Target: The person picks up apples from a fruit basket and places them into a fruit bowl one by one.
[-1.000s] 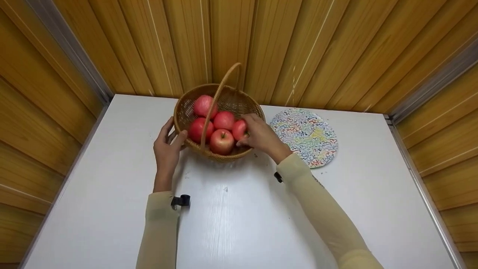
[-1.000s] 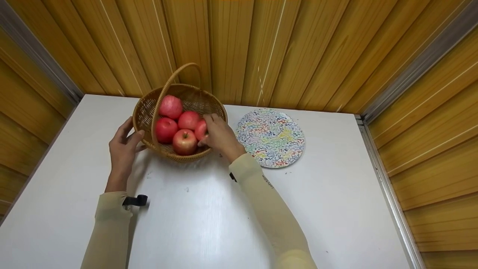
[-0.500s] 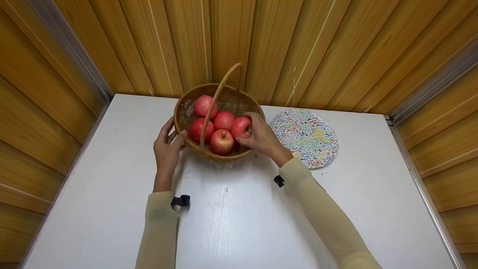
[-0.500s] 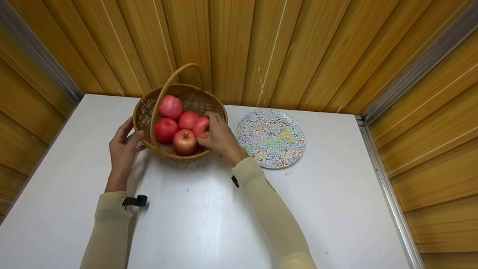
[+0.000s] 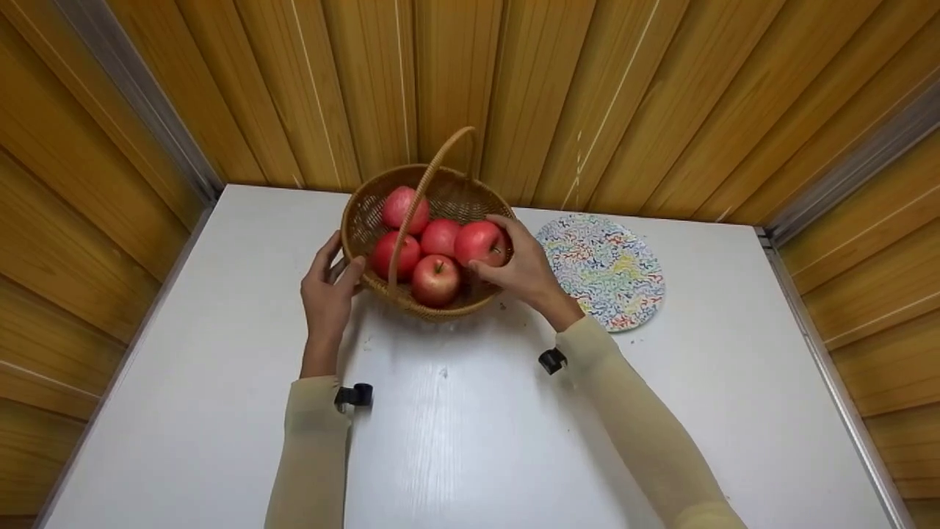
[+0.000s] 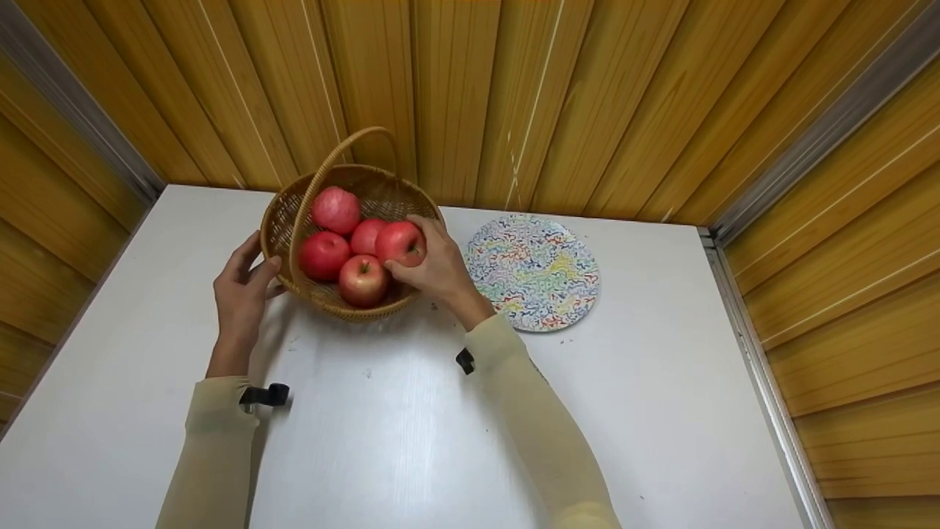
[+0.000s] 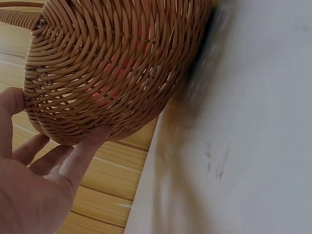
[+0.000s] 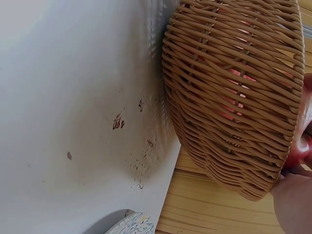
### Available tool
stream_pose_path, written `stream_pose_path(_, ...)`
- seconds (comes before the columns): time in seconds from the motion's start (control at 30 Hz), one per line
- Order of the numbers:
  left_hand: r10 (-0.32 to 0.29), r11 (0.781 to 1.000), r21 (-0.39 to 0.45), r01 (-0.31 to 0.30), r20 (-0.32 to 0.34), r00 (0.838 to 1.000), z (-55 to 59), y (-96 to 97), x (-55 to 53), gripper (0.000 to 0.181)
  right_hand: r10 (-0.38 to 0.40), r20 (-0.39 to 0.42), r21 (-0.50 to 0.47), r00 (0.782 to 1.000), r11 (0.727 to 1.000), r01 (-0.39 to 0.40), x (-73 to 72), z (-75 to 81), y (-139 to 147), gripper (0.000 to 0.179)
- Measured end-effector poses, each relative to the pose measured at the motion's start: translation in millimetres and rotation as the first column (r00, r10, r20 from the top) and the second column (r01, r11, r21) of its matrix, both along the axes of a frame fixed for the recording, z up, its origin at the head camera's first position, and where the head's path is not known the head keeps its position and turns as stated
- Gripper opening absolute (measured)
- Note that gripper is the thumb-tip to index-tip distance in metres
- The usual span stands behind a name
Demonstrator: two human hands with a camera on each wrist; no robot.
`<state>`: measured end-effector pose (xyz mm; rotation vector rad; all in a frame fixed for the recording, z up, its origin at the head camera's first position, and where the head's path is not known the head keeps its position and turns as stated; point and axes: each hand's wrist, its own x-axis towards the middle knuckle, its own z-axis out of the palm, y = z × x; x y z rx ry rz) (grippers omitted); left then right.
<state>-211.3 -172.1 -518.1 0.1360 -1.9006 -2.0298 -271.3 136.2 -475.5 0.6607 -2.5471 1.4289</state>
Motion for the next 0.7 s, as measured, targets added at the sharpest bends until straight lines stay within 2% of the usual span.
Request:
stream_pose_path(0.13,0.014,1.000,-0.007,-0.014,0.017,1.000,-2.0,-0.9,-0.3,0.060,-0.018,-0.037,-0.009,0.999,1.000,0.018,2.7,3.4,2.2,0.076)
stream_pose_path(0.37,0.020,1.000,0.017,-0.021,0.058,0.998,-4.6,-5.4,-1.7,0.057,-0.008,-0.083,-0.078,0.997,0.997,0.002,5.7,11.9,8.6,0.077)
stream_pose_path(0.7,0.017,0.999,0.026,-0.018,0.042,0.999,-6.4,-5.0,-1.4,0.056,-0.087,-0.084,-0.153,0.993,0.985,0.073,6.5,34.1,32.6,0.078)
